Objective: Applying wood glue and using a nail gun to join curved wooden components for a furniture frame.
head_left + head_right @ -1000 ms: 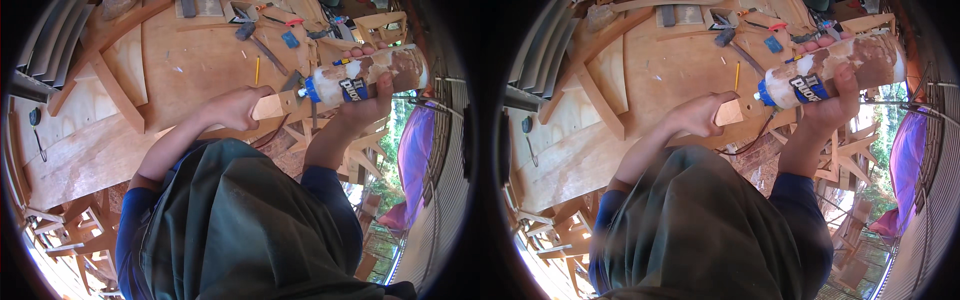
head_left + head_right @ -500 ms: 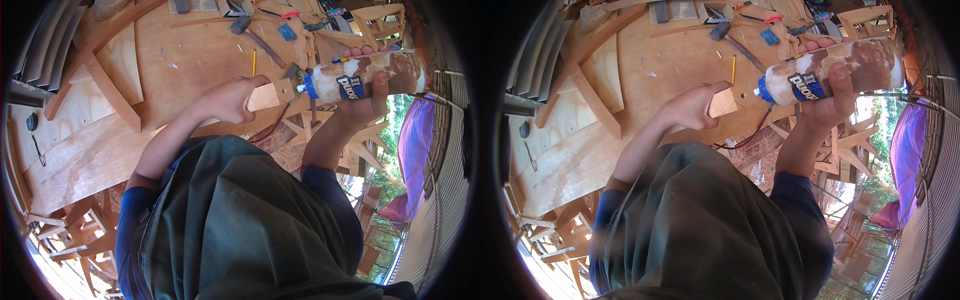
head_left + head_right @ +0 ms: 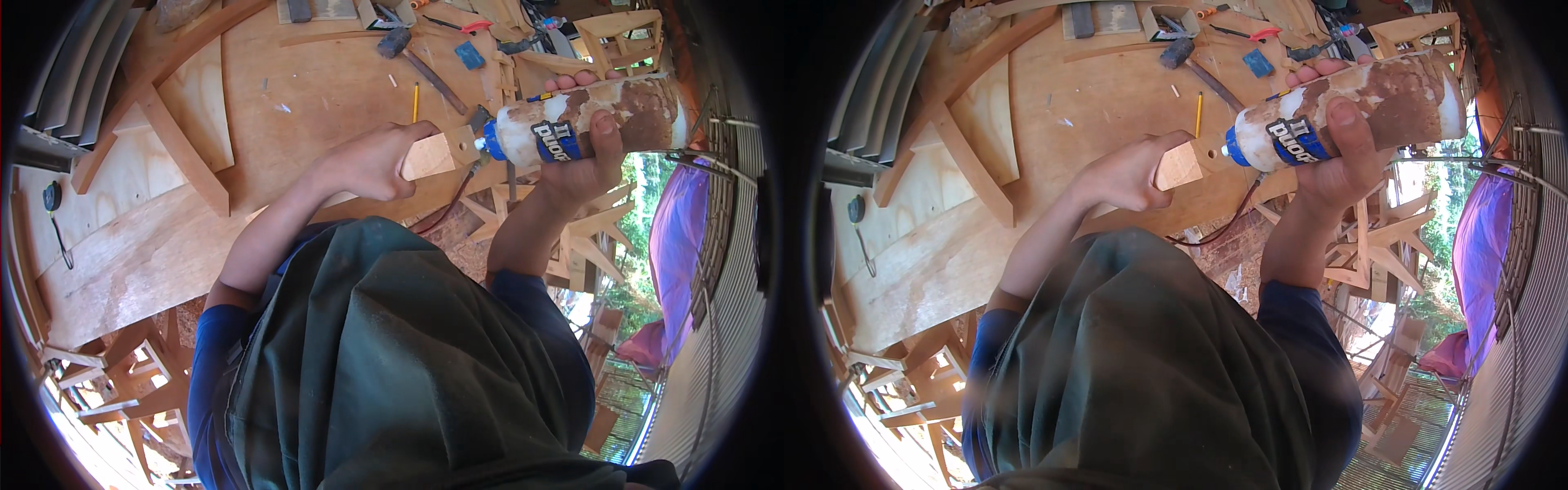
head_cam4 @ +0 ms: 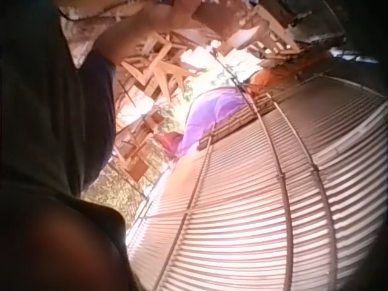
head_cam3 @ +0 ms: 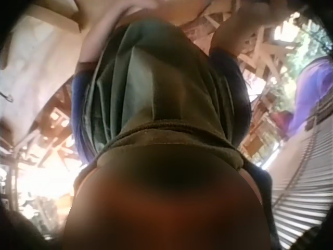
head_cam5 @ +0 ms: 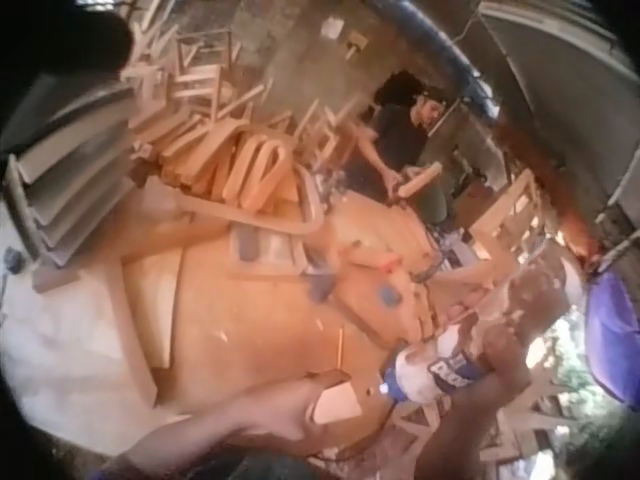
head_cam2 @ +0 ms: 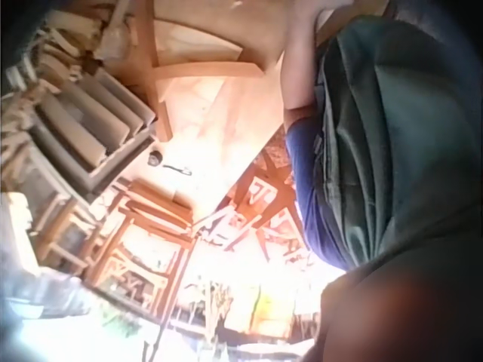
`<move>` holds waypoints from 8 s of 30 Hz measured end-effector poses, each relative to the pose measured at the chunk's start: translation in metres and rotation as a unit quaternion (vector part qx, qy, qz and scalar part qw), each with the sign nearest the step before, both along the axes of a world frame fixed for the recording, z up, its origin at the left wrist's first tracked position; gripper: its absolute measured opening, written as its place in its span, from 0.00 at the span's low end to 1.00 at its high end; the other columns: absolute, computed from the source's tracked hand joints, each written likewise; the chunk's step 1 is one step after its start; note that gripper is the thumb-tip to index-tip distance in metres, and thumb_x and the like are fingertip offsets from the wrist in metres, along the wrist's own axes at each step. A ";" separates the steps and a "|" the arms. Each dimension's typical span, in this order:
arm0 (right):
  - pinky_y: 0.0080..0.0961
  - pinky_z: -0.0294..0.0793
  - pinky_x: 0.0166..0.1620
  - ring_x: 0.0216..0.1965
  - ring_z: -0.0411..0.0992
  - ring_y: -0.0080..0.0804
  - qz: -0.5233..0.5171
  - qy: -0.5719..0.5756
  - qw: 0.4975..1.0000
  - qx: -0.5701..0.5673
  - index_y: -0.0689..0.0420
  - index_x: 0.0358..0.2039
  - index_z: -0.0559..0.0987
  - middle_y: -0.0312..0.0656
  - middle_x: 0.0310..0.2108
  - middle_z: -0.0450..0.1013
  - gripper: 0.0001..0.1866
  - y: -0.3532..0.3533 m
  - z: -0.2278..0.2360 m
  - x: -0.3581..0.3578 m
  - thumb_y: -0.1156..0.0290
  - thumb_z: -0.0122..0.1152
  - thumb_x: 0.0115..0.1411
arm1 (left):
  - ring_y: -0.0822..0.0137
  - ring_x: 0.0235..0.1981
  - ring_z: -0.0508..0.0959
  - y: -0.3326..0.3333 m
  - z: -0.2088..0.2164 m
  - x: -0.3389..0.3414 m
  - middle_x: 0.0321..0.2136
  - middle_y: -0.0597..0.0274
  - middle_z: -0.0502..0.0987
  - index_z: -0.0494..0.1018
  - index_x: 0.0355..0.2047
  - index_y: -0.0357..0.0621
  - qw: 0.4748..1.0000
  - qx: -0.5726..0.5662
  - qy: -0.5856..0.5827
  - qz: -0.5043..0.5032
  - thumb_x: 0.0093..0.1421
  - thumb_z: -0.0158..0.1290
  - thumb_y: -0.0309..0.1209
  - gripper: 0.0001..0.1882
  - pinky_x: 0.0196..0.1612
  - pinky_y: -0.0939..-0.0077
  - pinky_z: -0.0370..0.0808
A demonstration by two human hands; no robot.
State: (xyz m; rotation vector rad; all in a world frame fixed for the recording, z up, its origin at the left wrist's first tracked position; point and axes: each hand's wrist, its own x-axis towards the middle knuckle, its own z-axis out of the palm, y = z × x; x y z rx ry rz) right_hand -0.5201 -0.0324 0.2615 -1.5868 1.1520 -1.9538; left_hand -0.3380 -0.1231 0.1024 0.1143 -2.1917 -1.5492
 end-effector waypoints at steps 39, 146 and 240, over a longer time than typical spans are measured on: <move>0.42 0.81 0.48 0.43 0.80 0.48 -0.005 0.035 0.998 -0.056 0.68 0.64 0.60 0.57 0.45 0.76 0.39 0.006 -0.004 0.016 0.73 0.69 0.55 | 0.41 0.42 0.82 -0.003 0.001 -0.003 0.37 0.34 0.81 0.66 0.58 0.30 1.000 0.009 -0.015 0.002 0.45 0.58 0.23 0.36 0.47 0.54 0.77; 0.54 0.75 0.56 0.48 0.76 0.52 -0.073 0.010 0.997 -0.030 0.67 0.62 0.64 0.59 0.48 0.74 0.32 0.005 -0.018 -0.003 0.66 0.59 0.60 | 0.41 0.41 0.82 -0.002 -0.001 -0.007 0.35 0.35 0.80 0.66 0.57 0.31 0.999 0.008 -0.032 -0.002 0.46 0.57 0.24 0.34 0.45 0.54 0.77; 0.53 0.76 0.56 0.48 0.76 0.52 -0.097 0.047 0.993 -0.038 0.66 0.63 0.61 0.59 0.49 0.74 0.34 0.009 -0.021 0.000 0.67 0.60 0.59 | 0.44 0.38 0.81 -0.001 -0.011 -0.010 0.35 0.39 0.79 0.67 0.55 0.33 0.999 0.019 0.023 0.019 0.43 0.57 0.21 0.34 0.41 0.57 0.77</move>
